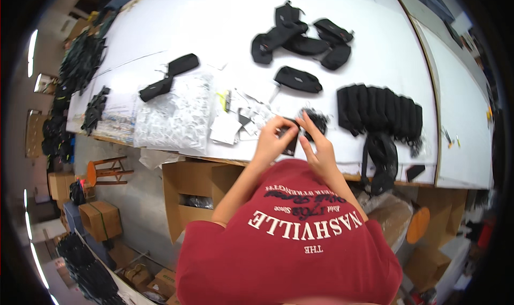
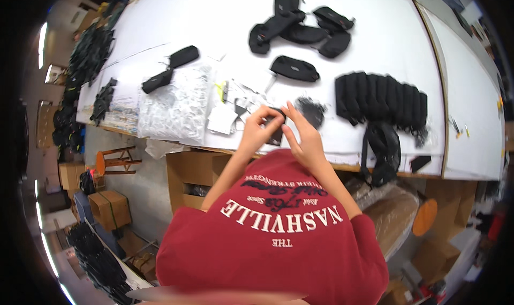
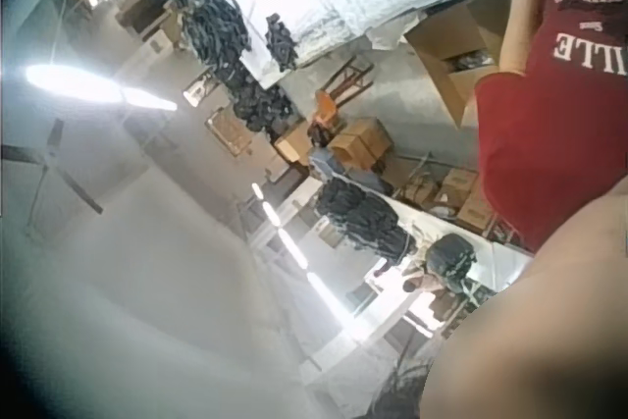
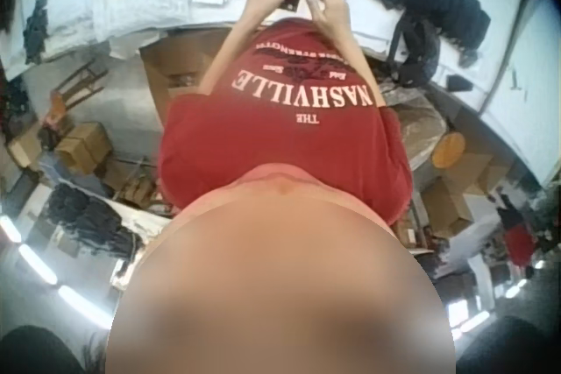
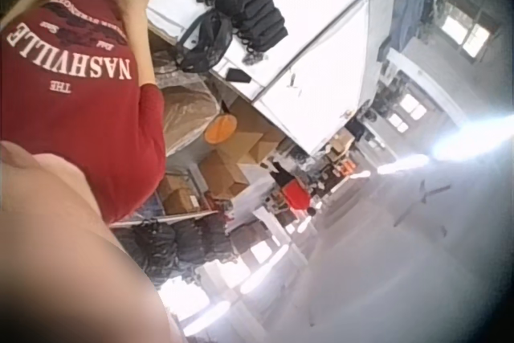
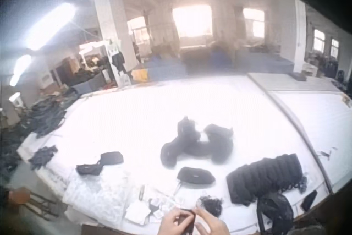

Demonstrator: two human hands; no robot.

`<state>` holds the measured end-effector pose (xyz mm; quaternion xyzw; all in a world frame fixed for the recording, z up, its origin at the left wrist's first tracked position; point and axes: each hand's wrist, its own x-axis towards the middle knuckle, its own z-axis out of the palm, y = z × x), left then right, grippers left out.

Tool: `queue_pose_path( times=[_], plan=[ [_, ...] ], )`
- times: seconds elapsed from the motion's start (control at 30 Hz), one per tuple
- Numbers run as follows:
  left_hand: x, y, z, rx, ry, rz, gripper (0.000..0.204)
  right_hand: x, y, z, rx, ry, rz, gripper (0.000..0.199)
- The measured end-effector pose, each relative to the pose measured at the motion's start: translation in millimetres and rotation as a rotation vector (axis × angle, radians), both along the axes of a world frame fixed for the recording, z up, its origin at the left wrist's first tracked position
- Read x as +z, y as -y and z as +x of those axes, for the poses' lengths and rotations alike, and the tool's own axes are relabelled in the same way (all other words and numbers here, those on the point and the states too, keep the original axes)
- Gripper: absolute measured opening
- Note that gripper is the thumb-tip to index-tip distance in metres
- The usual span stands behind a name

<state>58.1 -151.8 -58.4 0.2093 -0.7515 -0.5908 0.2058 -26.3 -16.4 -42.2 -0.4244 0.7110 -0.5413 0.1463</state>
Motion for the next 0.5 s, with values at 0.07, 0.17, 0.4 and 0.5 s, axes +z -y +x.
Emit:
queue_pose_path(
  times=[0.07, 0.17, 0.4, 0.5],
  plan=[
    [0, -3, 1, 0.001, -0.001, -0.1, 0.011, -4, -1, 0, -0.078, -0.049, 0.045, 0.034],
    [3, -8, 5, -0.009, 0.03, -0.143, 0.013, -8, -5, -6, -0.082, -0.195, 0.069, 0.018],
    [-3, -12, 11, -0.02, 0.007, -0.179, 0.013, -12, -4, -7, -0.064, -0.066, 0.135, 0.007],
    [-7, -10, 8, 0.034, -0.031, -0.15, 0.012, -18, 1, -13, -0.064, -0.028, 0.069, 0.008]
  ],
)
